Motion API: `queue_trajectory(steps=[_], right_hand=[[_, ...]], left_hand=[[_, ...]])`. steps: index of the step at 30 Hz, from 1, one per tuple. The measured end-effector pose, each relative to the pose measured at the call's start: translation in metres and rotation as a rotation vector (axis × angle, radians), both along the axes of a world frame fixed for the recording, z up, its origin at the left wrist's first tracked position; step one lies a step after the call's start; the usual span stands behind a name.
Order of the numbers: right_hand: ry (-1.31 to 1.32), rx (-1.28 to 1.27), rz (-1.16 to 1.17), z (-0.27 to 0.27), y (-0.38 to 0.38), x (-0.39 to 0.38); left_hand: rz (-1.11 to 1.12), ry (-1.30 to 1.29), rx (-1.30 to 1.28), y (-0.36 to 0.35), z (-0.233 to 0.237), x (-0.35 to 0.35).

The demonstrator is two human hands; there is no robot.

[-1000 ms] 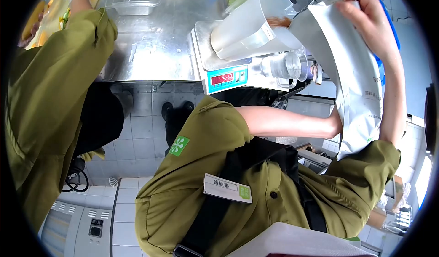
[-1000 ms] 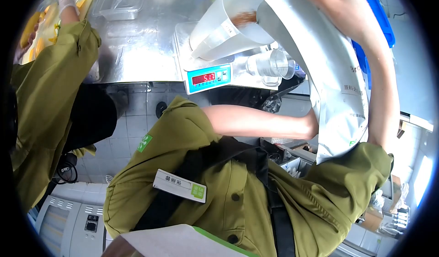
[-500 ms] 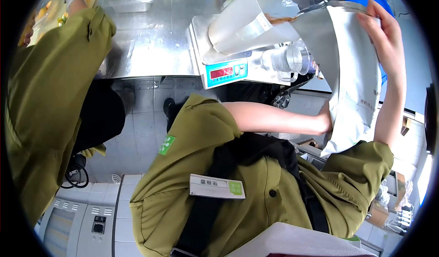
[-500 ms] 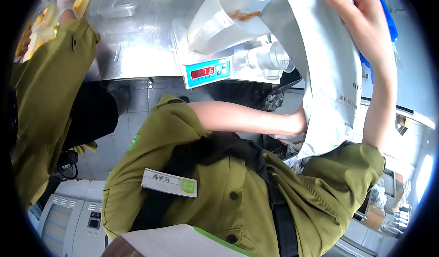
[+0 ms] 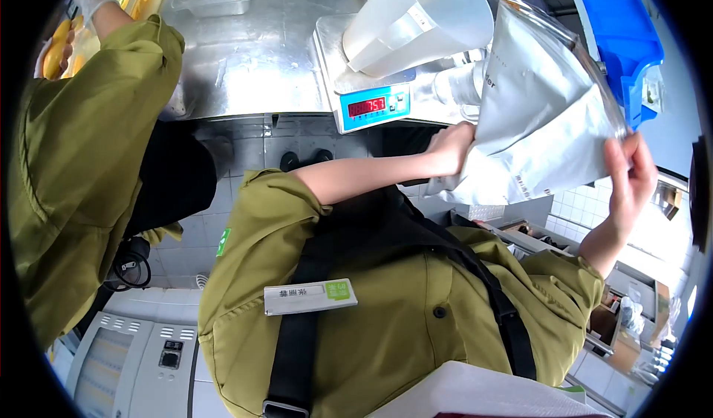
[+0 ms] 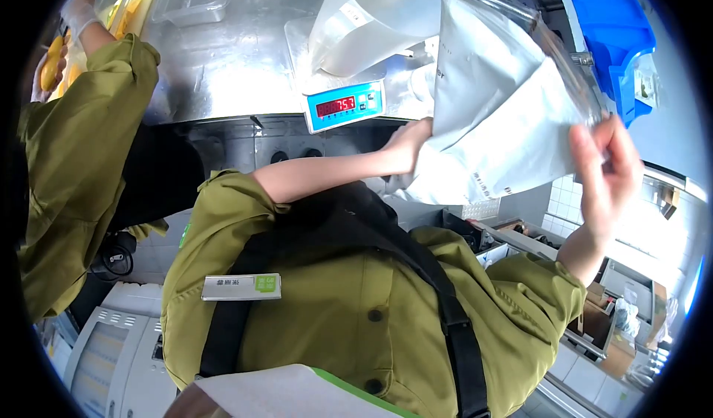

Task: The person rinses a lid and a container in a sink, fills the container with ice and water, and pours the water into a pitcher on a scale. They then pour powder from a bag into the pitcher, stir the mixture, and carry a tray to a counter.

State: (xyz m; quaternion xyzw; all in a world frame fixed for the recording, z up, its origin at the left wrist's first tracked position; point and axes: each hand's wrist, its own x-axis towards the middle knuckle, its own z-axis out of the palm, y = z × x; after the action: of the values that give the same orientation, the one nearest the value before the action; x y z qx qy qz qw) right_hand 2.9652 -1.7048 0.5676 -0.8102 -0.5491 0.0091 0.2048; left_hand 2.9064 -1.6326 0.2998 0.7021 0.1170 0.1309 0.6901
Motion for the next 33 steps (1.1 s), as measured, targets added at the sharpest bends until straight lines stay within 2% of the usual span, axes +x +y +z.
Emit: queue_trajectory(steps=[2,4,5,6,8,10,11,13,16,17,19,20,22,23,24,25,26,28,29,30,32,33], right_hand=[[-0.165,0.022,0.011,-0.008,-0.028,-0.005],[-0.182,0.124,-0.060,-0.020,-0.057,-0.023],[-0.228,0.154,0.001,-0.027,-0.083,-0.019],[-0.116,0.171,0.031,-0.033,-0.113,-0.015],[-0.324,0.333,0.017,-0.050,-0.124,-0.034],[-0.439,0.475,0.050,-0.063,-0.144,-0.036],[-0.540,0.555,-0.034,-0.070,-0.151,-0.039],[-0.618,0.588,0.045,-0.073,-0.150,-0.047],[-0.673,0.368,-0.028,-0.079,-0.157,-0.052],[-0.638,0.291,-0.038,-0.079,-0.163,-0.055],[-0.606,0.349,-0.042,-0.091,-0.177,-0.050],[-0.623,0.408,-0.046,-0.096,-0.186,-0.045],[-0.622,0.556,-0.102,-0.107,-0.208,-0.035],[-0.695,0.571,-0.136,-0.109,-0.219,-0.027],[-0.630,0.615,-0.144,-0.111,-0.227,-0.016],[-0.588,0.629,-0.172,-0.117,-0.237,-0.007],[-0.544,0.648,-0.200,-0.126,-0.249,0.002],[-0.473,0.681,-0.167,-0.143,-0.271,0.016],[-0.475,0.663,-0.157,-0.150,-0.281,0.018],[-0.471,0.642,-0.143,-0.156,-0.291,0.019],[-0.451,0.643,-0.172,-0.165,-0.314,0.024],[-0.420,0.656,-0.197,-0.170,-0.326,0.025]], left_hand=[[0.111,-0.135,0.155,0.006,-0.006,-0.012],[0.091,-0.066,0.235,0.011,0.004,-0.022],[0.097,-0.034,0.263,0.011,0.012,-0.028],[0.101,0.000,0.288,0.010,0.020,-0.033],[0.091,-0.033,0.481,0.001,0.027,-0.038],[-0.128,-0.031,0.472,-0.001,0.043,-0.036],[-0.231,-0.048,0.540,-0.005,0.044,-0.029],[-0.452,-0.160,0.629,-0.015,0.025,0.002],[-0.631,-0.446,0.722,-0.039,-0.004,0.039],[-0.696,-0.404,0.729,-0.049,-0.009,0.048],[-0.752,-0.315,0.632,-0.067,-0.003,0.057],[-0.792,-0.350,0.537,-0.078,-0.017,0.070],[-0.924,-0.094,-0.146,-0.105,-0.027,0.087],[-0.826,-0.080,-0.114,-0.115,-0.033,0.095],[-0.720,-0.068,-0.083,-0.121,-0.037,0.105],[-0.460,-0.191,0.097,-0.127,-0.021,0.101],[-0.338,-0.121,-0.267,-0.137,0.013,0.083],[-0.482,-0.356,-0.392,-0.160,0.052,0.057],[-0.395,-0.373,-0.207,-0.179,0.052,0.054],[-0.375,-0.138,-0.021,-0.191,0.071,0.047],[-0.336,-0.179,-0.018,-0.214,0.067,0.048],[-0.268,-0.215,0.145,-0.222,0.076,0.046]])
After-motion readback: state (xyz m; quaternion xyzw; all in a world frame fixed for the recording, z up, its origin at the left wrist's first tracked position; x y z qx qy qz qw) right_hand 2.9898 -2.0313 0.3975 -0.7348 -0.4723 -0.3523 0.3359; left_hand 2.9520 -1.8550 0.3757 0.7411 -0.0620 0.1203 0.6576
